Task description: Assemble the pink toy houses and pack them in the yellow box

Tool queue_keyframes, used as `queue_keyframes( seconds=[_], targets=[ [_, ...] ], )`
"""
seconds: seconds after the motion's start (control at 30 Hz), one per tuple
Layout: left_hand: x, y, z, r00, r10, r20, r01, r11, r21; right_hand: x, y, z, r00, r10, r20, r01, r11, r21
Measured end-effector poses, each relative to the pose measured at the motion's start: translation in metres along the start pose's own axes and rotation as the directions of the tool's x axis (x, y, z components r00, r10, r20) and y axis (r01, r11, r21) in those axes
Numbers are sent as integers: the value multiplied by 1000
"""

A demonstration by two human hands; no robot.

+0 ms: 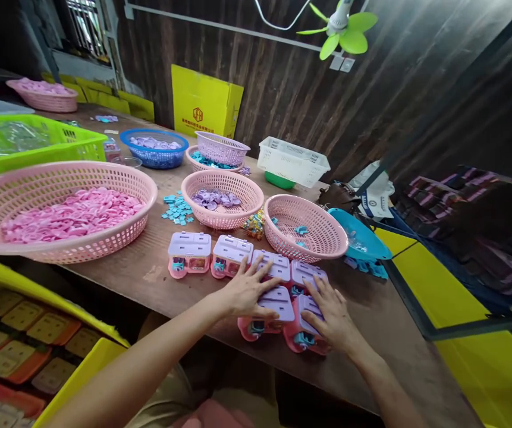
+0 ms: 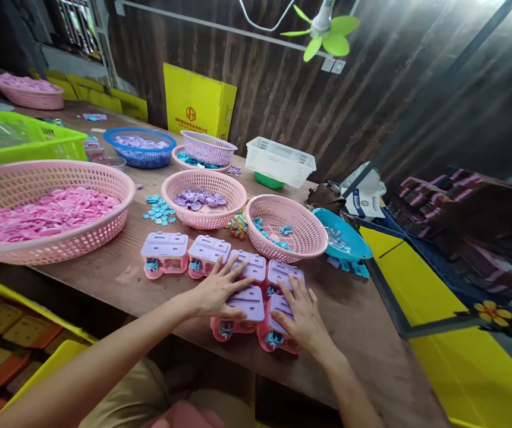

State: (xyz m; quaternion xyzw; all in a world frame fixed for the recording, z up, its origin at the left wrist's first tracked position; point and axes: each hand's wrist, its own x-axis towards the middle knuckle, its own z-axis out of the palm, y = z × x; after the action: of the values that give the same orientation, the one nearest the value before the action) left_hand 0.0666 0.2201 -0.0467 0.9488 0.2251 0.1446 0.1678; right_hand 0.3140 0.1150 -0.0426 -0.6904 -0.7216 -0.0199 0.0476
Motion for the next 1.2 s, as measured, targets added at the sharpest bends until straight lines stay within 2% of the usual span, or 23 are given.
queue_keyframes(
  seconds=[0.13, 0.2, 0.27, 0.3, 0.37, 0.4, 0.43, 0.47, 0.57, 0.63, 0.73, 0.83, 1.0, 1.2],
  targets=[
    [17, -8, -6, 989, 148, 20, -150, 986, 75, 6, 1, 9, 999, -49, 12, 50, 996, -79],
    [19, -12, -13, 984, 169, -48, -163, 980, 114, 8, 2, 5, 999, -51, -16, 50, 995, -87],
    [16, -19, -20, 978, 48, -202, -17, 988, 154, 16, -3, -1, 995, -72, -72, 67, 995, -71],
    [13, -25, -24, 956, -61, -288, 113, 980, 167, 24, -8, -3, 991, -95, -97, 89, 994, -59],
    [2, -42, -30, 874, -284, -395, 375, 910, 177, 43, -24, -3, 983, -147, -107, 143, 989, -47],
    [-4, -52, -33, 840, -361, -406, 462, 867, 185, 54, -33, -1, 983, -161, -87, 157, 986, -46],
    [-11, -62, -36, 827, -405, -390, 505, 840, 197, 64, -42, 3, 986, -157, -63, 154, 987, -47],
    [-17, -72, -39, 834, -421, -356, 511, 833, 212, 73, -49, 8, 989, -143, -37, 141, 989, -50],
    [-32, -94, -47, 904, -350, -246, 408, 878, 252, 88, -60, 25, 994, -109, 2, 109, 992, -61],
    [-34, -104, -52, 947, -256, -196, 303, 914, 269, 90, -57, 32, 991, -132, -7, 131, 989, -70],
    [-30, -115, -55, 982, -128, -140, 161, 954, 252, 88, -46, 37, 981, -190, -39, 186, 979, -85],
    [-24, -123, -56, 992, -62, -108, 84, 974, 209, 87, -42, 36, 973, -225, -55, 219, 971, -93],
    [-26, -132, -62, 997, -33, -67, 44, 984, 173, 88, -47, 34, 976, -210, -54, 206, 976, -70],
    [-27, -122, -60, 988, -26, -151, 56, 980, 193, 90, -39, 33, 970, -239, -36, 234, 965, -119]
  ],
)
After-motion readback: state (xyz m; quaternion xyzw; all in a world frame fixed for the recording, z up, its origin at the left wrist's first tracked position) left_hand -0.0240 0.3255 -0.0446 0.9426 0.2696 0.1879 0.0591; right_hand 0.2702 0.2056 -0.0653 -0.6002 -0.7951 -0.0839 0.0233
